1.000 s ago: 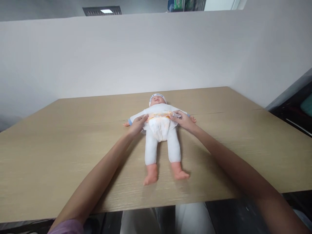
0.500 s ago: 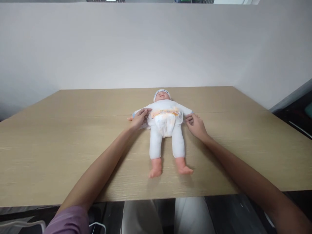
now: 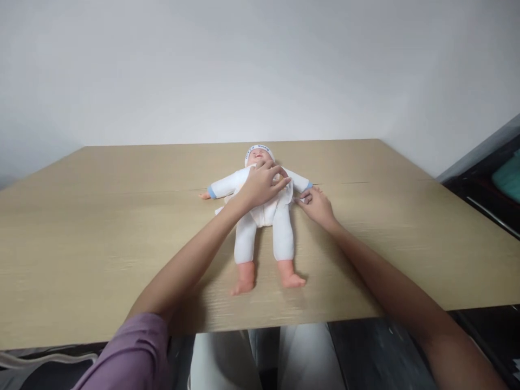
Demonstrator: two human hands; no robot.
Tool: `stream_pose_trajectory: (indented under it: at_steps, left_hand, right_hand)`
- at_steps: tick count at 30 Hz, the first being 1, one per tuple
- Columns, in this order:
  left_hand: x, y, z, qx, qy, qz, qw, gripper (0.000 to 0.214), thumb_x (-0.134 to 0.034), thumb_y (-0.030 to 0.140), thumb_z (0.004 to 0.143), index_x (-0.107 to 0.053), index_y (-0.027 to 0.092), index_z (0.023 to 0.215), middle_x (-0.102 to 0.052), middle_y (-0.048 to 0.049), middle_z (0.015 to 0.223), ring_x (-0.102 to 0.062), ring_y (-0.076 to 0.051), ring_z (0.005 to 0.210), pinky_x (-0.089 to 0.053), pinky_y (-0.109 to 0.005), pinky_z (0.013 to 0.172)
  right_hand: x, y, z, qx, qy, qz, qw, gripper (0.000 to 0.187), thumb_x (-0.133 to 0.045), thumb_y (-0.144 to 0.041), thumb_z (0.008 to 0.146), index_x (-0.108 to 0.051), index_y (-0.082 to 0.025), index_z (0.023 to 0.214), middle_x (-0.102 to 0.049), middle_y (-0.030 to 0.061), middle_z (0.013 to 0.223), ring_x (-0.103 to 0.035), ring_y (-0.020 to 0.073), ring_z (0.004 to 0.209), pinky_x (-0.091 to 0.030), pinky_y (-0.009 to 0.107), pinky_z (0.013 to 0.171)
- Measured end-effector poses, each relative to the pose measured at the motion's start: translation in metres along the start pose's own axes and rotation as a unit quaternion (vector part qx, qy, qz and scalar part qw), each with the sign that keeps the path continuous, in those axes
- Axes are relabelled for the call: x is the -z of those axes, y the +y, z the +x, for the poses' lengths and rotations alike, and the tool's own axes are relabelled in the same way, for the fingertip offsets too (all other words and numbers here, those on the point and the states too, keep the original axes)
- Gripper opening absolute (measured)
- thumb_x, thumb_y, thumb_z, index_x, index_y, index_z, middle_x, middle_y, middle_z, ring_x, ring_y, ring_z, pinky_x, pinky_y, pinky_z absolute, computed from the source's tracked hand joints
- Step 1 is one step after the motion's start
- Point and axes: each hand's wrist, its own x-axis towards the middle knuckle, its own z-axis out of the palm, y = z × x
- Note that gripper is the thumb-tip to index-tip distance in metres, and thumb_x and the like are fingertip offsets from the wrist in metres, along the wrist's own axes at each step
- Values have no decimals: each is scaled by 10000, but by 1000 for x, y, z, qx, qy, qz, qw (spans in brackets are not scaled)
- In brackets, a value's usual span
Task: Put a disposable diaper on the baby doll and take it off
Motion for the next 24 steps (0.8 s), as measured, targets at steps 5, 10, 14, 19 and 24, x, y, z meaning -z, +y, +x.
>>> stream_pose_trajectory:
  at_steps: [5,10,14,19,24]
  left_hand:
    - [-24,-5,-2,33,-29,89,995,415,-740,599,1001,-843,228,1153,-708,-165,1371,-517,-447,1324,-363,-603,1150]
    - [-25,-9,-6,44,-34,100,993,542,-794,654,942,-821,243,1294,-636,-171,1513,-453,-487,1401,-307,-632,1178]
    - [-24,-7,-6,59,-33,99,993,550,-826,653,910,-804,268,1301,-619,-163,1518,-425,-494,1433,-279,-639,1201]
    - [-22,-3,-6,72,-31,70,994,550,-872,596,875,-758,290,1317,-613,-147,1499,-420,-477,1433,-313,-622,1207]
    - [-21,-1,-7,80,-26,67,994,596,-893,562,859,-699,264,1337,-616,-154,1471,-434,-468,1414,-337,-613,1202]
  right_hand:
    - [4,-1,2,-37,-5,14,999,194,-820,-368,946,-679,-251,882,-753,7,818,-715,238,846,-488,362,824]
    - [4,1,2,-7,-12,8,1000,218,-838,-393,931,-673,-251,917,-738,9,832,-705,239,840,-496,366,823]
    - [9,5,3,-8,-23,-29,999,277,-861,-431,896,-662,-252,967,-738,22,869,-695,259,849,-503,384,827]
    - [14,6,4,-10,-37,-52,998,338,-889,-499,867,-656,-259,917,-744,50,863,-697,288,877,-495,390,812]
    - [15,4,6,-11,-78,-29,996,321,-823,-445,910,-640,-242,741,-708,46,787,-649,253,835,-445,365,780]
